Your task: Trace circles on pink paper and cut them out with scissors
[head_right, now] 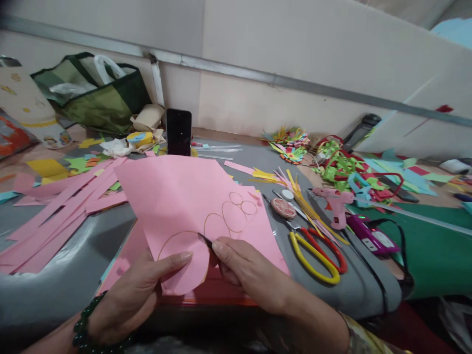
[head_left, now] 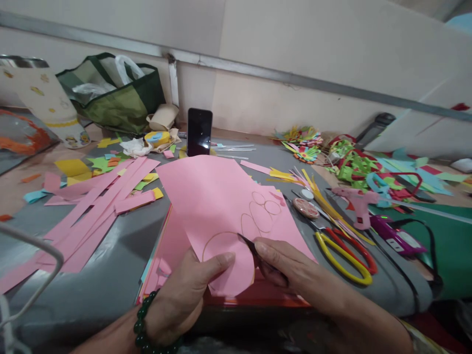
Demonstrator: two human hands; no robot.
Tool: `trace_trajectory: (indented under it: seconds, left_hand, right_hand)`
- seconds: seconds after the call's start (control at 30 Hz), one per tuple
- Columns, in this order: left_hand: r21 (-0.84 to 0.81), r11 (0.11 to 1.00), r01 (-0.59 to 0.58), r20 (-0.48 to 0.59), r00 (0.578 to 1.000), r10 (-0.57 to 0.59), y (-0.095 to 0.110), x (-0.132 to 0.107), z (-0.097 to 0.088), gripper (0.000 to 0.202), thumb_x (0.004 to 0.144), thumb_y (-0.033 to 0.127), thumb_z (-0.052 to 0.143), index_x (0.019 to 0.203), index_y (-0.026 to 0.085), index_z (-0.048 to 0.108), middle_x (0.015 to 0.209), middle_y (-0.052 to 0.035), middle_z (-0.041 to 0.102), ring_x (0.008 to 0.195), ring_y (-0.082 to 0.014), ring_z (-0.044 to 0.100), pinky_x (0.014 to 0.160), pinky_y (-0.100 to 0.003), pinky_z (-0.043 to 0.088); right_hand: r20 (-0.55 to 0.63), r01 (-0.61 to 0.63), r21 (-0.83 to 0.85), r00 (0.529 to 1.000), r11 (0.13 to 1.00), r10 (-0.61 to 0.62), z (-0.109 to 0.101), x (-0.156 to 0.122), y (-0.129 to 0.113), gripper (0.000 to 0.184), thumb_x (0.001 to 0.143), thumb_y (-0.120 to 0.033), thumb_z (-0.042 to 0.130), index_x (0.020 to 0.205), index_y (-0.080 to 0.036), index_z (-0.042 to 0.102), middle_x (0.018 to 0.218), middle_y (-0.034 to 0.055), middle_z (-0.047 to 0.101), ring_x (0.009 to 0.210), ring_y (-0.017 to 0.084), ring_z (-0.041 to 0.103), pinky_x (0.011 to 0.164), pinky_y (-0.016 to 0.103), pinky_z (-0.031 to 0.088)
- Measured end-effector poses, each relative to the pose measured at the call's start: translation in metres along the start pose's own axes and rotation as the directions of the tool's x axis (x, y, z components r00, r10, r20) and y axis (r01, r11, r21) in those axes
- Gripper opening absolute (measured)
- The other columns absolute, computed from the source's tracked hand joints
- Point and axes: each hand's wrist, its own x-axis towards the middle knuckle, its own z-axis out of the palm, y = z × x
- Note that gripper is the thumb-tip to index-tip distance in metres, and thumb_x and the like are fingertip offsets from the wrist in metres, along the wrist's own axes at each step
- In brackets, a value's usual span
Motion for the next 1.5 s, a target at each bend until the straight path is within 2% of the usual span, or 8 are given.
trace_trajectory:
  seconds: [0.23,0.4,0.63,0.83,1.03,1.17,1.33,1.5]
  left_hand:
    - [0.040,0.999,-0.020,0.008,1.000,0.020,0.001,-0.001,0.000,0.043,0.075,0.016,0.068,0.118,0.016,0.061,0.117,-0.0115,0.065,0.108,-0.0269,0.060,0.091,-0.036,0.048]
    - [0.058,0.998,0.023,0.028,0.999,-0.025,0.003,-0.004,0.002,0.044,0.074,0.016,0.069,0.117,0.015,0.062,0.115,-0.0123,0.066,0.111,-0.0283,0.058,0.093,-0.039,0.047]
    - [0.070,0.995,0.066,0.040,0.997,-0.069,0.003,-0.006,0.000,0.044,0.073,0.017,0.069,0.116,0.016,0.063,0.114,-0.0118,0.066,0.111,-0.0290,0.058,0.095,-0.041,0.045]
    - [0.113,0.993,0.028,0.109,0.993,-0.041,0.005,-0.006,0.001,0.041,0.074,0.017,0.068,0.115,0.018,0.064,0.119,-0.0104,0.064,0.112,-0.0269,0.057,0.096,-0.038,0.043]
    - [0.159,0.987,0.024,0.159,0.986,-0.050,0.007,-0.006,-0.001,0.042,0.075,0.015,0.066,0.117,0.016,0.063,0.115,-0.0112,0.065,0.107,-0.0272,0.058,0.094,-0.039,0.044]
    - [0.239,0.971,0.026,0.208,0.975,-0.078,0.012,-0.006,-0.002,0.038,0.077,0.013,0.062,0.115,0.015,0.064,0.111,-0.0103,0.066,0.105,-0.0260,0.059,0.094,-0.038,0.043]
    - [0.365,0.931,0.009,0.196,0.977,-0.086,0.017,-0.006,-0.004,0.045,0.075,0.014,0.063,0.120,0.016,0.060,0.113,-0.0101,0.065,0.105,-0.0273,0.058,0.091,-0.038,0.043]
    - [0.391,0.920,-0.030,0.291,0.952,-0.092,0.024,-0.003,-0.008,0.048,0.077,0.018,0.064,0.124,0.017,0.057,0.118,-0.0089,0.064,0.105,-0.0254,0.058,0.092,-0.036,0.043]
  right_hand:
    - [0.045,-0.020,0.042,0.999,0.999,0.018,-0.004,-0.003,-0.004,0.046,0.092,-0.058,0.030,0.066,-0.020,0.039,0.060,-0.0047,0.032,0.052,0.010,0.029,0.049,0.024,0.031]
    - [0.060,0.003,0.014,0.998,1.000,-0.003,-0.006,-0.007,-0.006,0.045,0.092,-0.058,0.031,0.070,-0.020,0.043,0.061,-0.0044,0.033,0.055,0.011,0.030,0.054,0.024,0.033]
    - [0.006,-0.006,-0.030,1.000,1.000,0.006,-0.004,-0.013,-0.006,0.044,0.091,-0.057,0.033,0.074,-0.020,0.048,0.070,-0.0010,0.040,0.058,0.012,0.034,0.051,0.023,0.035]
    - [0.029,0.033,-0.037,0.999,0.999,-0.032,-0.007,-0.012,-0.008,0.047,0.088,-0.062,0.034,0.073,-0.020,0.051,0.073,0.0015,0.046,0.068,0.015,0.043,0.069,0.028,0.044]
    - [0.009,0.018,-0.050,1.000,0.999,-0.017,-0.005,-0.014,-0.008,0.042,0.091,-0.055,0.034,0.076,-0.020,0.052,0.073,0.0008,0.046,0.068,0.014,0.043,0.069,0.027,0.044]
    - [0.009,0.025,-0.090,1.000,0.996,-0.024,-0.006,-0.015,-0.010,0.044,0.091,-0.056,0.032,0.076,-0.020,0.052,0.077,0.0024,0.048,0.073,0.016,0.046,0.073,0.029,0.044]
    - [0.064,0.053,-0.176,0.997,0.983,-0.043,-0.009,-0.012,-0.014,0.042,0.094,-0.049,0.029,0.075,-0.019,0.050,0.074,0.0019,0.047,0.069,0.015,0.044,0.068,0.028,0.042]
    - [0.136,0.105,-0.226,0.988,0.969,-0.075,-0.011,-0.010,-0.021,0.040,0.097,-0.043,0.024,0.070,-0.020,0.043,0.070,-0.0014,0.040,0.064,0.013,0.039,0.063,0.025,0.038]
